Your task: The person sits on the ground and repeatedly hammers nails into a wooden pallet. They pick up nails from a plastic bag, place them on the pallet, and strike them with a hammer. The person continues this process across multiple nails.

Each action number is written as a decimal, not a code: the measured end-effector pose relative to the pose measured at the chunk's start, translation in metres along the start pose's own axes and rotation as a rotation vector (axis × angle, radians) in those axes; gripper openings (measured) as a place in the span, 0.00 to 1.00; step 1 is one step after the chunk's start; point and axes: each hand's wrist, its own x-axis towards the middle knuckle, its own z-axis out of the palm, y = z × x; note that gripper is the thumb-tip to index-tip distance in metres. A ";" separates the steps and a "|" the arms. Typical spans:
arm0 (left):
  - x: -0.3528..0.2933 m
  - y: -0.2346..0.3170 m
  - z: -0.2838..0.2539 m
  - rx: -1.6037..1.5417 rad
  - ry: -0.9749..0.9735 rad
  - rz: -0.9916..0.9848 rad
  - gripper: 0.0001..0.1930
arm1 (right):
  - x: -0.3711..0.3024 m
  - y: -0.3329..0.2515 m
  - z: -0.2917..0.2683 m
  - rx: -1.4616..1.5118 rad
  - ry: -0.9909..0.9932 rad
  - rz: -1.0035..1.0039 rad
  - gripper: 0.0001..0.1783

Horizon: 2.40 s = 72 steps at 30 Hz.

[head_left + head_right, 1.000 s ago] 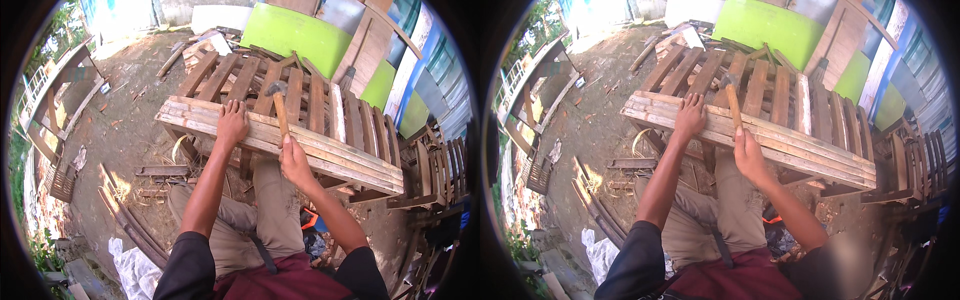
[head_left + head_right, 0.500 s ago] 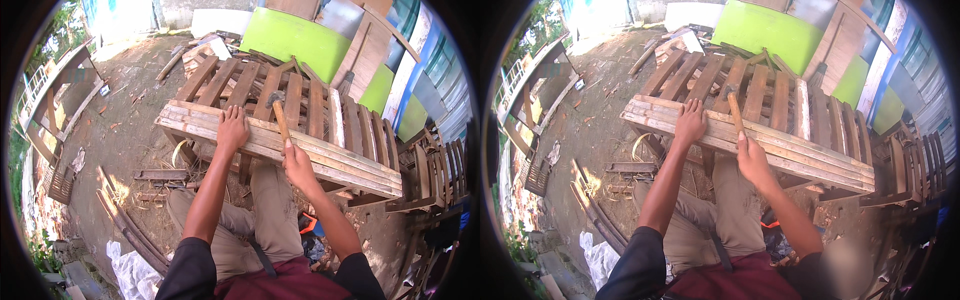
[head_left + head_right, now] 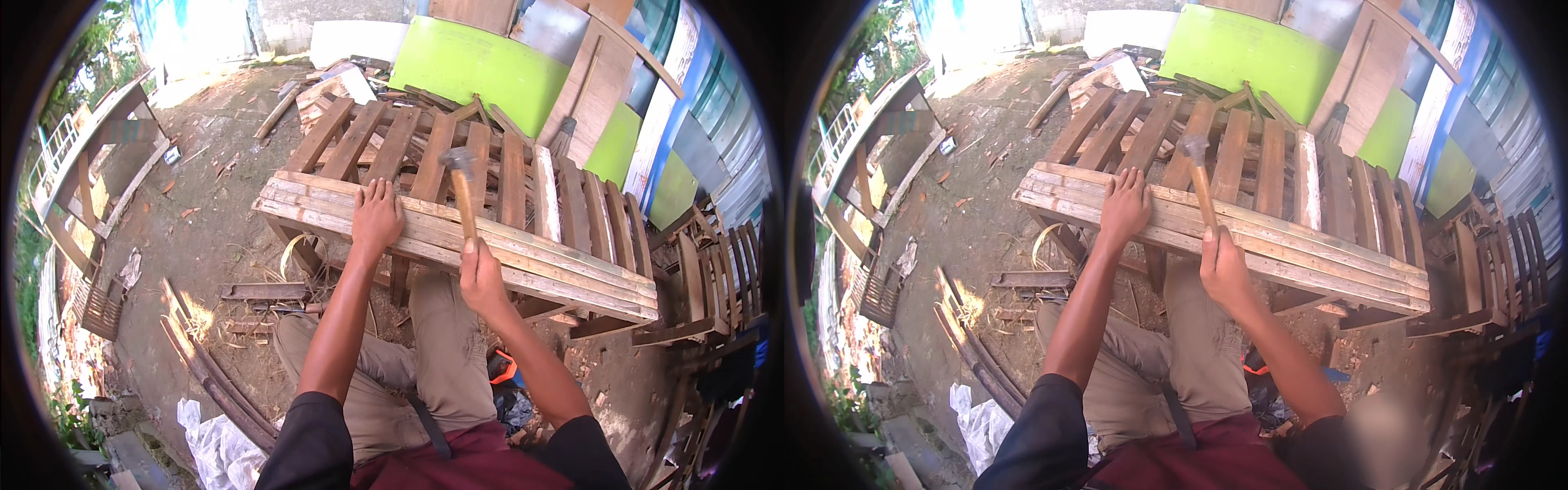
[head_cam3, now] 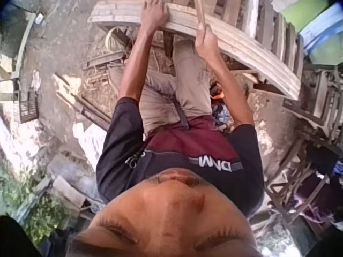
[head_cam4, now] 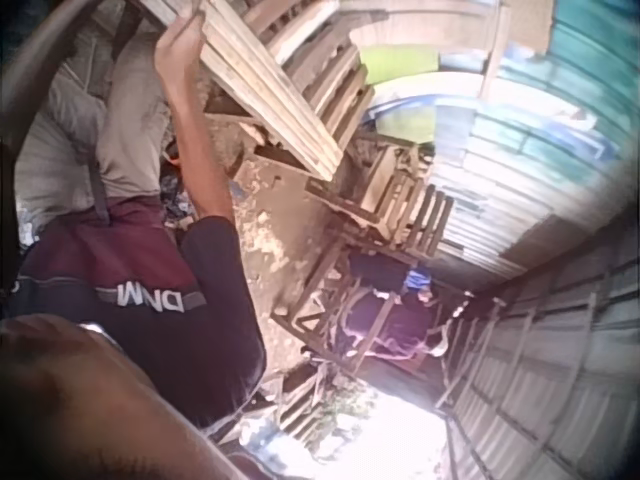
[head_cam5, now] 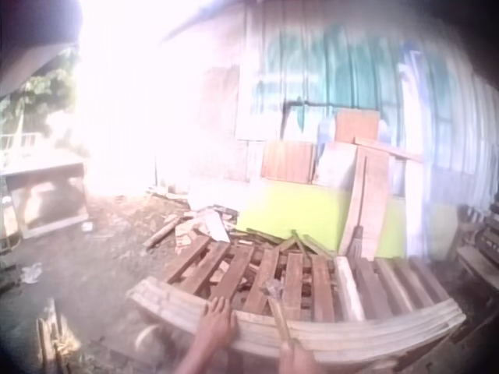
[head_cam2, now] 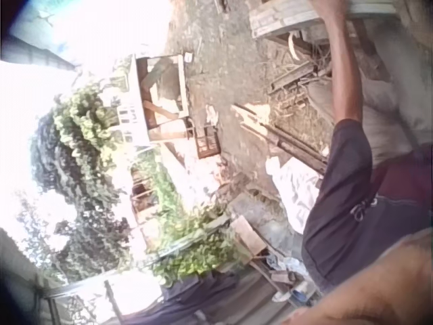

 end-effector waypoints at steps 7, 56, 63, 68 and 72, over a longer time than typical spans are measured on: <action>-0.005 -0.005 -0.002 0.002 0.005 -0.018 0.28 | 0.013 -0.031 -0.027 0.479 -0.066 0.281 0.30; -0.009 -0.010 -0.002 -0.043 0.106 -0.033 0.26 | -0.006 -0.019 -0.006 0.085 -0.357 0.446 0.35; -0.005 -0.002 -0.012 -0.069 0.047 -0.032 0.28 | 0.015 -0.012 -0.036 -0.105 -0.467 0.493 0.37; -0.023 -0.016 -0.018 -0.075 0.060 0.061 0.29 | -0.021 -0.027 -0.087 0.072 -0.058 0.370 0.32; -0.082 0.010 -0.010 -0.078 0.127 0.170 0.29 | -0.130 0.006 -0.124 -0.153 0.294 0.366 0.22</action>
